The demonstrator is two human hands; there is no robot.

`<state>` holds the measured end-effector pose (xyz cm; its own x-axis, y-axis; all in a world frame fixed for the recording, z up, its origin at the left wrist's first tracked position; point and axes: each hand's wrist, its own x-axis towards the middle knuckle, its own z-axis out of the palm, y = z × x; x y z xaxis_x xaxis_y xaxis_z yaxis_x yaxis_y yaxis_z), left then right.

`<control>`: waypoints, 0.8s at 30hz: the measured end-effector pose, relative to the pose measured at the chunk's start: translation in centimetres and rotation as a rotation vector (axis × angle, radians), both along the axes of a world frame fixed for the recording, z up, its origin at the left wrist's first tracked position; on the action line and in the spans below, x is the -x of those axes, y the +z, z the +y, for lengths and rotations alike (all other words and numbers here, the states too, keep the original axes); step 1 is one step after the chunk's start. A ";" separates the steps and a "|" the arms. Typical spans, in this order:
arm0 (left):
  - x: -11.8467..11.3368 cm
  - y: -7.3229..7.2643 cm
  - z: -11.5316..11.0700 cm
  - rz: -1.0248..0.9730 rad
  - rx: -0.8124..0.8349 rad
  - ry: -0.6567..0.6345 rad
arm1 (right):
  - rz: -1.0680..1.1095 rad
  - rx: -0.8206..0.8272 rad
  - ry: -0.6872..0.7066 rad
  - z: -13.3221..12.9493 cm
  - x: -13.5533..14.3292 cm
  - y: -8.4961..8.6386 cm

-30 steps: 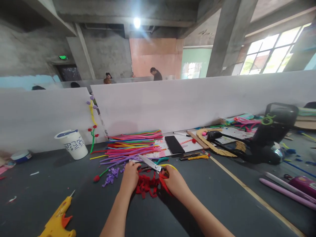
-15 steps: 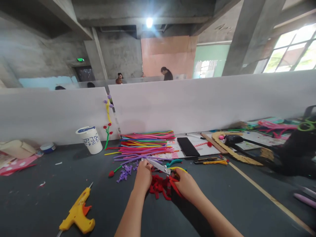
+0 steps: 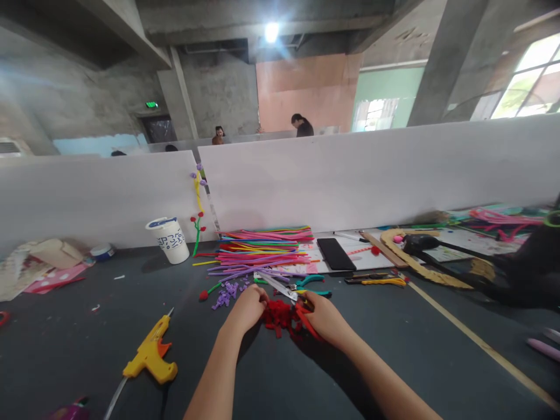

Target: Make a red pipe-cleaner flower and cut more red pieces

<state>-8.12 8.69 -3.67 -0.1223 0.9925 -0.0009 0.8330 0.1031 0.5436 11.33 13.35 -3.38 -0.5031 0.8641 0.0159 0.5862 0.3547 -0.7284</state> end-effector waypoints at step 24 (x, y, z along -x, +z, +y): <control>-2.9 1.2 -6.5 -0.008 -0.050 0.202 | -0.285 -0.181 -0.022 -0.5 -4.9 2.4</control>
